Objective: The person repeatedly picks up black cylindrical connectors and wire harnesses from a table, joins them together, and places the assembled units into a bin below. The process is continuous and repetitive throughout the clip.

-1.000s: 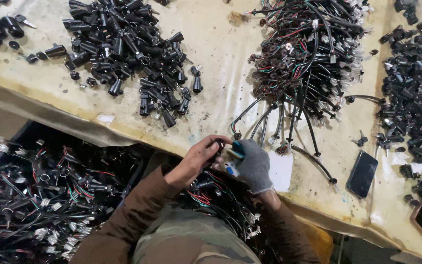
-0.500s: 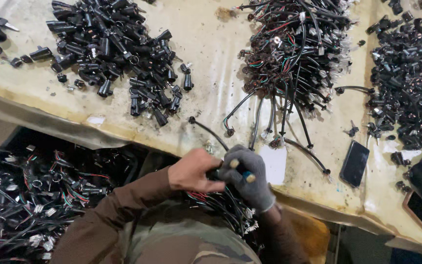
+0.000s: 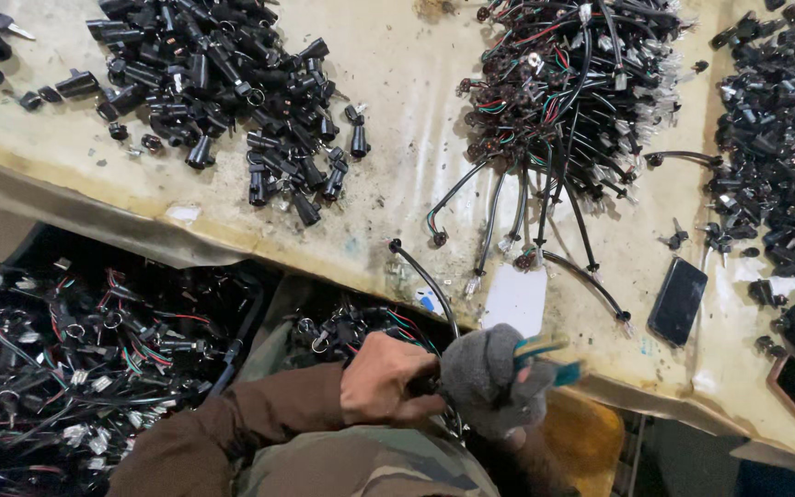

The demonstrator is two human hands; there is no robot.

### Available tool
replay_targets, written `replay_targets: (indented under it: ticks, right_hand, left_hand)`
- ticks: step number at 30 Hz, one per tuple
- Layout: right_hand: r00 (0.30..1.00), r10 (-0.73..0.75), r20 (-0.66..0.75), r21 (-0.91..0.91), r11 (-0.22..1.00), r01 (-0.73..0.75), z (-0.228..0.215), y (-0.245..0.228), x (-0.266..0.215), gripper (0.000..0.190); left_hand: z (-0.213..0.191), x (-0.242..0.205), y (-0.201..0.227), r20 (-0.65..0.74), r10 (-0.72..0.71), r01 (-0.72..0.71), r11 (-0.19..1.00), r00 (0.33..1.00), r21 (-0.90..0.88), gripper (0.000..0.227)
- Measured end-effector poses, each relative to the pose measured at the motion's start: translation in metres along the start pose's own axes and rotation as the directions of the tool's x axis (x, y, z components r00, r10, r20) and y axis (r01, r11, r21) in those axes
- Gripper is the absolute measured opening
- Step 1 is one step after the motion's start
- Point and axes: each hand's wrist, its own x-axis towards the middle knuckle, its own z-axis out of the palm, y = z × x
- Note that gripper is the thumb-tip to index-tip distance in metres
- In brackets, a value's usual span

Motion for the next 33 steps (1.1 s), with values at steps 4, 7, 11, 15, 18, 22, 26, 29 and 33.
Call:
replay_targets:
  ticks: [4, 7, 11, 15, 18, 22, 26, 29, 33]
  right_hand:
    - [0.987, -0.160, -0.002, -0.109, 0.981, 0.159, -0.009, 0.018, -0.010, 0.042]
    - [0.994, -0.111, 0.007, -0.315, 0.943, 0.108, -0.014, 0.012, -0.012, 0.045]
    - [0.996, -0.090, 0.000, -0.203, 0.975, 0.088, -0.013, -0.016, 0.014, 0.036]
    - [0.980, 0.002, 0.201, -0.935, 0.298, 0.192, -0.032, -0.049, 0.078, 0.019]
    - [0.918, 0.213, 0.335, -0.889, -0.252, 0.383, -0.057, -0.046, 0.118, 0.020]
    - [0.794, 0.504, 0.341, -0.659, -0.474, 0.584, -0.083, -0.035, 0.143, 0.033]
    - [0.749, 0.608, 0.263, -0.586, -0.517, 0.625, -0.089, -0.031, 0.155, 0.019]
    - [0.746, 0.607, 0.273, -0.629, -0.475, 0.616, -0.088, -0.025, 0.163, 0.023]
    - [0.816, 0.503, 0.285, -0.753, -0.409, 0.516, -0.092, -0.018, 0.169, 0.028]
  left_hand:
    - [0.001, 0.000, 0.005, -0.027, 0.009, -0.013, 0.988, 1.000, -0.154, 0.030]
    - [-0.005, 0.015, 0.003, -0.002, 0.070, -0.070, 0.997, 0.998, -0.027, 0.031]
    - [-0.051, 0.017, -0.006, 0.159, 0.221, -0.219, 0.975, 0.962, -0.028, 0.029]
    - [-0.085, -0.007, -0.020, 0.345, 0.375, -0.181, 0.858, 0.860, -0.481, 0.024]
    - [-0.066, -0.016, -0.028, 0.393, 0.138, -0.262, 0.923, 0.909, 0.281, 0.063]
    - [-0.054, -0.014, -0.056, 0.618, 0.097, -0.321, 0.910, 0.780, 0.263, 0.063]
    - [-0.086, 0.035, -0.107, 0.182, 0.016, -0.044, 0.987, 0.983, 0.152, 0.040]
    - [-0.112, 0.100, -0.154, -0.509, 0.094, 0.306, 0.700, 0.856, 0.645, 0.047]
    - [-0.129, 0.135, -0.186, -0.516, -0.051, 0.486, 0.428, 0.855, 0.762, 0.042]
